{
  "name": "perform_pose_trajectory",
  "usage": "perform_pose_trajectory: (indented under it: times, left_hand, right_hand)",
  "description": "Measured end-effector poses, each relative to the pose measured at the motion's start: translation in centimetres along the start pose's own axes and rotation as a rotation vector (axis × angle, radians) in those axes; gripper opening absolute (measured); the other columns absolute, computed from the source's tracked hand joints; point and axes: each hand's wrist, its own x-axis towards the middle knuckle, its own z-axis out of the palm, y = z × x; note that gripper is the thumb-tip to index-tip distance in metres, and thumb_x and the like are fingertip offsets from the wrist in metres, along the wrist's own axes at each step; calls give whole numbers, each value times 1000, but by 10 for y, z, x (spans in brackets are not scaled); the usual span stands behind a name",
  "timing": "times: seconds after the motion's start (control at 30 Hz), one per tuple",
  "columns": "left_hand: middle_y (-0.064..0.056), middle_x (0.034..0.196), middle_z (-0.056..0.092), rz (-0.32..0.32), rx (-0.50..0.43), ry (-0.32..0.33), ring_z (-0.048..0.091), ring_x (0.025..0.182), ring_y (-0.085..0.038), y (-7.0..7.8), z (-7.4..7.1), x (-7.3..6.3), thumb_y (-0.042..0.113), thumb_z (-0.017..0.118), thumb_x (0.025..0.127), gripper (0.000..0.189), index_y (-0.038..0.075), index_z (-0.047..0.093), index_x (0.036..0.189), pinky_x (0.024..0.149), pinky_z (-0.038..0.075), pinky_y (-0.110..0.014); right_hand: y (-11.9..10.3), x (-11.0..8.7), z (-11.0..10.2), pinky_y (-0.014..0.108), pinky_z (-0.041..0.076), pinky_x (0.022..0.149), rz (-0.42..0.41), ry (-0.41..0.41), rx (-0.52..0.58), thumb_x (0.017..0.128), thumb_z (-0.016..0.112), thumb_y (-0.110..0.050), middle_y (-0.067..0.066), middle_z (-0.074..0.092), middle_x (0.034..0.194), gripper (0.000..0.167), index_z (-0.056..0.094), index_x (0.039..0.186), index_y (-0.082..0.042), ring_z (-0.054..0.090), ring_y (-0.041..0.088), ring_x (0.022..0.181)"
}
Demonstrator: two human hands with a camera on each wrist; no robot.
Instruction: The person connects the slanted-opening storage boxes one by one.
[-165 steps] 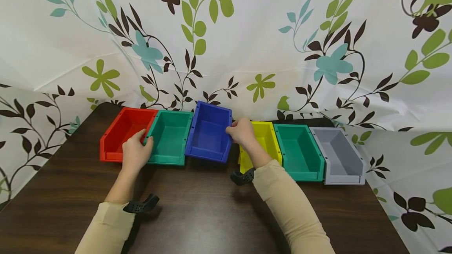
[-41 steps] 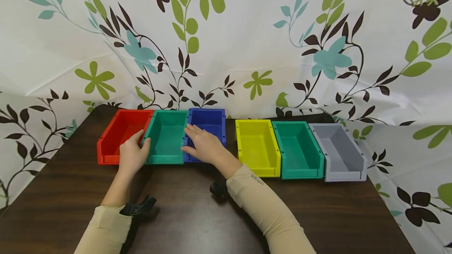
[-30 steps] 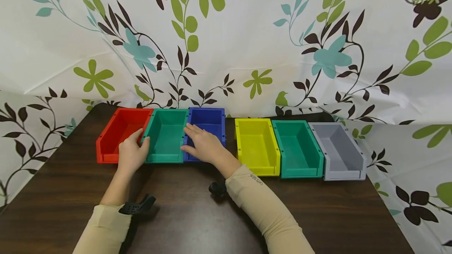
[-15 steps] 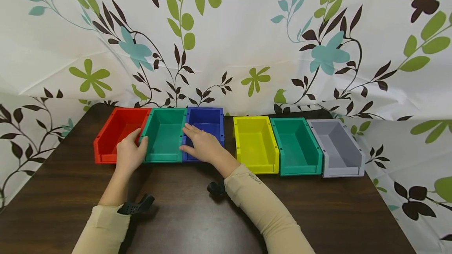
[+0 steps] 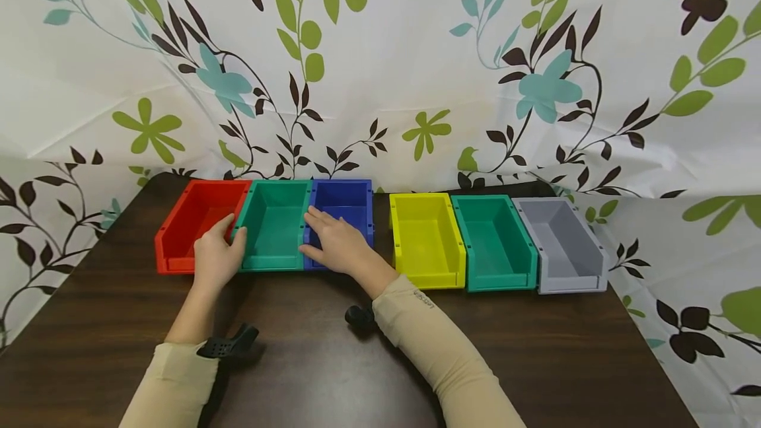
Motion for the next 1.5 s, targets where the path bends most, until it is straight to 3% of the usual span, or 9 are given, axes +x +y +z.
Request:
perform_pose_trajectory:
  times: [0.17,0.33,0.73,0.97,1.2,1.37,1.5]
  left_hand:
    - [-30,128,54,-20,10,-11,55,108,-49,-3,3,0,14,53,94,45,-9,49,132,95,43,-58]
    - [-30,130,53,-36,6,-27,53,111,-49,-2,5,0,15,53,94,46,-9,48,133,97,42,-58]
    - [-30,130,53,-54,0,-20,53,111,-48,-3,-2,0,15,52,94,46,-10,47,133,96,42,-58]
    - [-30,131,52,-95,-8,-11,52,112,-48,-4,-5,0,15,51,94,46,-10,48,133,96,42,-59]
    - [-30,132,51,-131,-7,0,51,111,-49,-1,-6,0,15,50,93,47,-9,47,134,96,42,-59]
    - [-29,135,49,-63,11,23,49,118,-46,4,-2,-1,15,55,90,49,-8,47,133,97,41,-59]
    - [-30,140,43,13,33,34,40,130,-47,10,3,-4,16,59,89,51,-10,49,131,104,32,-61]
  right_hand:
    - [6,0,1,48,25,114,2,-49,27,92,52,-50,0,20,158,73,28,150,-14,22,23,144]
    - [10,-7,-4,44,25,115,26,-36,35,92,50,-52,2,23,157,71,31,149,-15,22,22,145]
    - [28,-39,-20,41,35,109,43,193,42,93,54,-42,8,39,149,60,44,142,-9,39,23,136]
    - [44,-60,-25,45,36,108,71,246,95,93,57,-36,12,40,148,57,45,140,-5,39,27,136]
    - [56,-85,-33,46,39,106,173,284,126,93,56,-38,11,39,149,58,43,142,-8,45,29,131]
    - [65,-101,-41,49,37,106,234,316,125,93,56,-38,12,40,148,58,44,141,-8,41,32,134]
    - [74,-110,-45,49,40,104,276,349,84,93,57,-36,16,48,141,54,48,138,-6,46,34,130]
